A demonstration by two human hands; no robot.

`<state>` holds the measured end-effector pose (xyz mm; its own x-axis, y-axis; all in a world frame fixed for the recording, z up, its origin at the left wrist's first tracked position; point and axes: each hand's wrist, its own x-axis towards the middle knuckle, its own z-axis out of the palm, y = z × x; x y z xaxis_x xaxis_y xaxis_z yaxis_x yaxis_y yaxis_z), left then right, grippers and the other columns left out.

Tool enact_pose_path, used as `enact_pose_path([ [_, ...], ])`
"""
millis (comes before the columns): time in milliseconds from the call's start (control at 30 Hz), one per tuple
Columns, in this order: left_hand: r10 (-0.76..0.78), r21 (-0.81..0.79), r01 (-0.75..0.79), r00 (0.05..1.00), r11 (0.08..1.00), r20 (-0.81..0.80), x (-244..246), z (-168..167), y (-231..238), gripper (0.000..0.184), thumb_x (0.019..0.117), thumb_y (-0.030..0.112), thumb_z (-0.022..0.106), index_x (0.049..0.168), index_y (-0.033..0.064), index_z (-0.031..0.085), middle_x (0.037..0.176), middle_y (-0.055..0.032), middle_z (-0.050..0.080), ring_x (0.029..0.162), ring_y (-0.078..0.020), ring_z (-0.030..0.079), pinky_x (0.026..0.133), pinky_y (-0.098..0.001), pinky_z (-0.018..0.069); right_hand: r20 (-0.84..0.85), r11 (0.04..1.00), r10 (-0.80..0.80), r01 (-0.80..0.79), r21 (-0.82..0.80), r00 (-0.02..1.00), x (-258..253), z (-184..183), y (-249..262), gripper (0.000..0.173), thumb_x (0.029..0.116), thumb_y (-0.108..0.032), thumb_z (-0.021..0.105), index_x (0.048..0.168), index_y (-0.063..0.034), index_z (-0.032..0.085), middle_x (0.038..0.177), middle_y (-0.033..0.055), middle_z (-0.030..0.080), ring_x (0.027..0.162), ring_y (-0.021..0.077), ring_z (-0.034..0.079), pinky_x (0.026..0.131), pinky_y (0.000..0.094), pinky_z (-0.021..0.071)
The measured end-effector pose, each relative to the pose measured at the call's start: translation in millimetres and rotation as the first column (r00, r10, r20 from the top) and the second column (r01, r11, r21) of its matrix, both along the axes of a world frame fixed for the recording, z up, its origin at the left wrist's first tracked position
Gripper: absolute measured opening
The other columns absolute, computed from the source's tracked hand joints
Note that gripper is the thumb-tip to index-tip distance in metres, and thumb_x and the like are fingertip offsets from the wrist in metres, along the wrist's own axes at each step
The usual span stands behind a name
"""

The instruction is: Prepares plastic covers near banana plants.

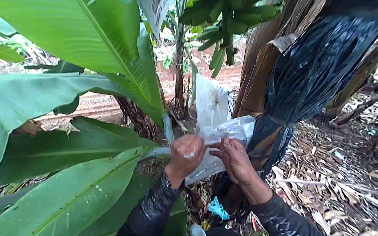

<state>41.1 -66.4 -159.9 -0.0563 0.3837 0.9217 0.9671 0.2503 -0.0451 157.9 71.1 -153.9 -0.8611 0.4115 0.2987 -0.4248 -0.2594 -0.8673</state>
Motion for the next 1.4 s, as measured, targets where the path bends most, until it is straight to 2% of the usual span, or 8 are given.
enact_pose_path([
  [100, -0.162, -0.142, 0.148, 0.983, 0.979, -0.088, -8, -32, 3, 0.029, 0.1000, 0.021, 0.065, 0.075, 0.0058, 0.067, 0.064, -0.0068, 0.059, 0.061, -0.0213, 0.062, 0.057, -0.0351, 0.0535, 0.040, 0.889, -0.316, 0.311, -0.337, 0.948, -39, 25, 17, 0.024, 0.1068, -0.018, 0.054, 0.119, 0.0012, 0.062, 0.094, 0.0120, 0.070, 0.082, 0.0198, 0.070, 0.074, 0.0371, 0.0616],
  [367, -0.128, 0.115, 0.100, 0.956, 0.988, 0.263, 44, -48, 7, 0.032, 0.0996, 0.033, 0.064, 0.110, 0.0038, 0.072, 0.111, -0.0142, 0.070, 0.107, -0.0216, 0.067, 0.094, -0.0335, 0.0575, -0.243, 0.793, -0.220, 0.028, -0.609, 0.945, -52, 57, 8, 0.043, 0.1129, -0.040, 0.028, 0.149, -0.0203, 0.041, 0.135, 0.0059, 0.062, 0.118, 0.0209, 0.064, 0.098, 0.0417, 0.0552],
  [600, -0.384, 0.359, 0.137, 0.334, 0.923, 0.861, 23, -18, 34, 0.051, 0.1034, 0.011, 0.050, 0.150, -0.0065, 0.040, 0.143, -0.0235, 0.056, 0.131, -0.0228, 0.056, 0.112, -0.0388, 0.0461, -0.499, 0.865, 0.021, -0.266, -0.425, 0.866, 10, 67, -31, 0.057, 0.1103, -0.050, 0.028, 0.156, -0.0180, 0.038, 0.154, 0.0090, 0.050, 0.139, 0.0294, 0.052, 0.112, 0.0511, 0.0457],
  [767, -0.493, 0.470, 0.205, 0.077, 0.858, 0.867, -21, -16, 8, 0.035, 0.0971, 0.008, 0.061, 0.132, 0.0006, 0.058, 0.113, -0.0064, 0.068, 0.098, -0.0090, 0.067, 0.086, -0.0287, 0.0580, -0.691, 0.932, -0.107, -0.170, -0.320, 0.715, 61, 90, 30, 0.065, 0.1090, -0.053, 0.019, 0.155, -0.0135, 0.040, 0.155, 0.0138, 0.048, 0.143, 0.0374, 0.045, 0.115, 0.0636, 0.0386],
  [1000, -0.706, 0.821, 0.548, -0.520, 0.156, 0.481, -70, -40, -4, 0.086, 0.0809, 0.079, 0.062, 0.137, 0.0139, 0.065, 0.131, -0.0153, 0.068, 0.109, -0.0284, 0.070, 0.086, -0.0433, 0.0612, -0.290, 0.972, -0.018, -0.051, -0.228, 0.957, 74, 47, 60, 0.061, 0.1064, -0.055, 0.038, 0.151, -0.0135, 0.043, 0.145, 0.0140, 0.057, 0.132, 0.0324, 0.057, 0.110, 0.0555, 0.0484],
  [1200, -0.708, 0.730, -0.087, -0.341, 0.678, 0.618, -83, -10, 51, 0.036, 0.1122, 0.024, 0.034, 0.111, 0.0028, 0.064, 0.079, -0.0109, 0.071, 0.054, -0.0152, 0.063, 0.049, -0.0279, 0.0527, 0.023, 0.756, 0.232, -0.195, 0.625, 0.972, 151, 13, 175, 0.041, 0.1017, -0.056, 0.052, 0.114, -0.0250, 0.076, 0.089, -0.0015, 0.077, 0.074, 0.0128, 0.074, 0.064, 0.0306, 0.0632],
  [1300, -0.612, 0.603, -0.162, -0.387, 0.781, 0.689, -122, -28, 96, 0.032, 0.1110, 0.024, 0.039, 0.109, 0.0006, 0.060, 0.078, -0.0114, 0.068, 0.055, -0.0167, 0.061, 0.050, -0.0294, 0.0515, -0.437, 0.968, -0.173, 0.235, 0.092, 0.883, 122, 23, 220, 0.033, 0.1036, -0.043, 0.051, 0.087, -0.0215, 0.070, 0.061, -0.0115, 0.057, 0.051, 0.0006, 0.053, 0.048, 0.0177, 0.0448],
  [1400, -0.535, 0.526, -0.148, -0.417, 0.838, 0.735, -170, -42, 142, 0.033, 0.1100, 0.024, 0.040, 0.114, -0.0004, 0.061, 0.083, -0.0124, 0.068, 0.064, -0.0191, 0.064, 0.060, -0.0360, 0.0560, -0.383, 0.916, -0.401, 0.357, -0.185, 0.832, 57, 46, 225, 0.037, 0.1099, -0.031, 0.031, 0.107, -0.0154, 0.065, 0.094, -0.0031, 0.071, 0.090, 0.0073, 0.068, 0.084, 0.0303, 0.0591],
])
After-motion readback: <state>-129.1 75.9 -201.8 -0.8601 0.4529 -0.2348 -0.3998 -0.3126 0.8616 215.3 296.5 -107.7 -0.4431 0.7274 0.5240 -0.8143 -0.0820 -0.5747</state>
